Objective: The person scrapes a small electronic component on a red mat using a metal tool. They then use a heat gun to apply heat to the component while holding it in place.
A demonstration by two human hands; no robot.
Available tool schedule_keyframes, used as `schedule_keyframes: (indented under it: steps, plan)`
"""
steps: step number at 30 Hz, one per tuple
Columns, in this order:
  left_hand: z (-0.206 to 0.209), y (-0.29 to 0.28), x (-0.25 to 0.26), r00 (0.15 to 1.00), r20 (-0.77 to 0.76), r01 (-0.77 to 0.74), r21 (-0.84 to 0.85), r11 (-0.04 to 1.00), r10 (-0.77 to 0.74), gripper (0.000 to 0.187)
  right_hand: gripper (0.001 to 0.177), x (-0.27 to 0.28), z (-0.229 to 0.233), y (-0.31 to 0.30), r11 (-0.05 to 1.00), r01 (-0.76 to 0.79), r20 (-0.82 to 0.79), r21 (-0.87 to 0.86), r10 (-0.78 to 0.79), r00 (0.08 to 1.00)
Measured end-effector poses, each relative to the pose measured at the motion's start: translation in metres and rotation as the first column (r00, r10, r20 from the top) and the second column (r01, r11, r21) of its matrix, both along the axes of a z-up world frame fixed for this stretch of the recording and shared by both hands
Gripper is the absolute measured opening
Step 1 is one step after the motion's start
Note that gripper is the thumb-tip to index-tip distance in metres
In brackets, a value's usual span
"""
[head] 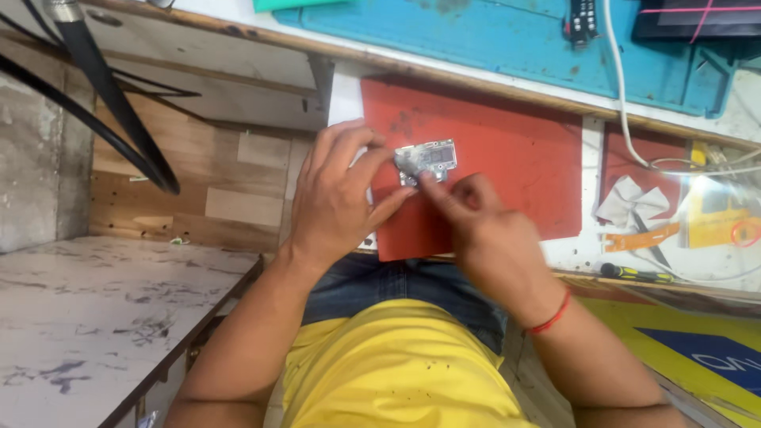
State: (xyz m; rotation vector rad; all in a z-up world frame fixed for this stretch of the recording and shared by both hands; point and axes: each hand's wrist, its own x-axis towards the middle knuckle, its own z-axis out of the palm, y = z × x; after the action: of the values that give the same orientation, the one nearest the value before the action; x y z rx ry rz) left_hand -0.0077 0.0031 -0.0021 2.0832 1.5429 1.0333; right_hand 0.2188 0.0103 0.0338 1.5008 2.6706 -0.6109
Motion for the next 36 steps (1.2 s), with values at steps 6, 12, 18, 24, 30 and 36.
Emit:
schedule_keyframes:
  steps: [6, 12, 18, 24, 30, 36]
  plan:
    - [0.006, 0.003, 0.001, 0.999, -0.033, -0.026, -0.022, 0.999, 0.025, 0.049, 0.064, 0.013, 0.003, -0.003, 0.997, 0.057, -0.058, 0.046, -0.054, 0.997]
    - [0.013, 0.008, 0.004, 1.000, -0.029, -0.006, -0.034, 0.999, 0.005, 0.049, 0.062, 0.001, 0.005, 0.000, 0.973, 0.215, -0.061, 0.082, -0.210, 0.976]
    - [0.010, 0.008, 0.004, 1.000, -0.027, -0.013, -0.037, 0.999, 0.012, 0.047, 0.063, -0.002, 0.010, 0.002, 0.970, 0.240, 0.024, 0.042, -0.241, 0.970]
    - [0.010, 0.006, 0.001, 1.000, -0.013, -0.009, -0.038, 0.999, 0.008, 0.045, 0.069, 0.005, 0.005, 0.000, 0.998, 0.062, -0.011, -0.014, -0.063, 0.998]
    - [0.013, 0.007, 0.001, 1.000, 0.005, -0.012, -0.041, 0.999, 0.012, 0.046, 0.067, -0.002, 0.009, 0.000, 1.000, -0.007, -0.105, -0.005, 0.006, 0.994]
    - [0.009, 0.006, 0.002, 1.000, 0.019, -0.014, -0.020, 1.000, 0.014, 0.043, 0.066, 0.004, 0.007, 0.000, 0.996, 0.083, -0.072, 0.015, -0.082, 0.994]
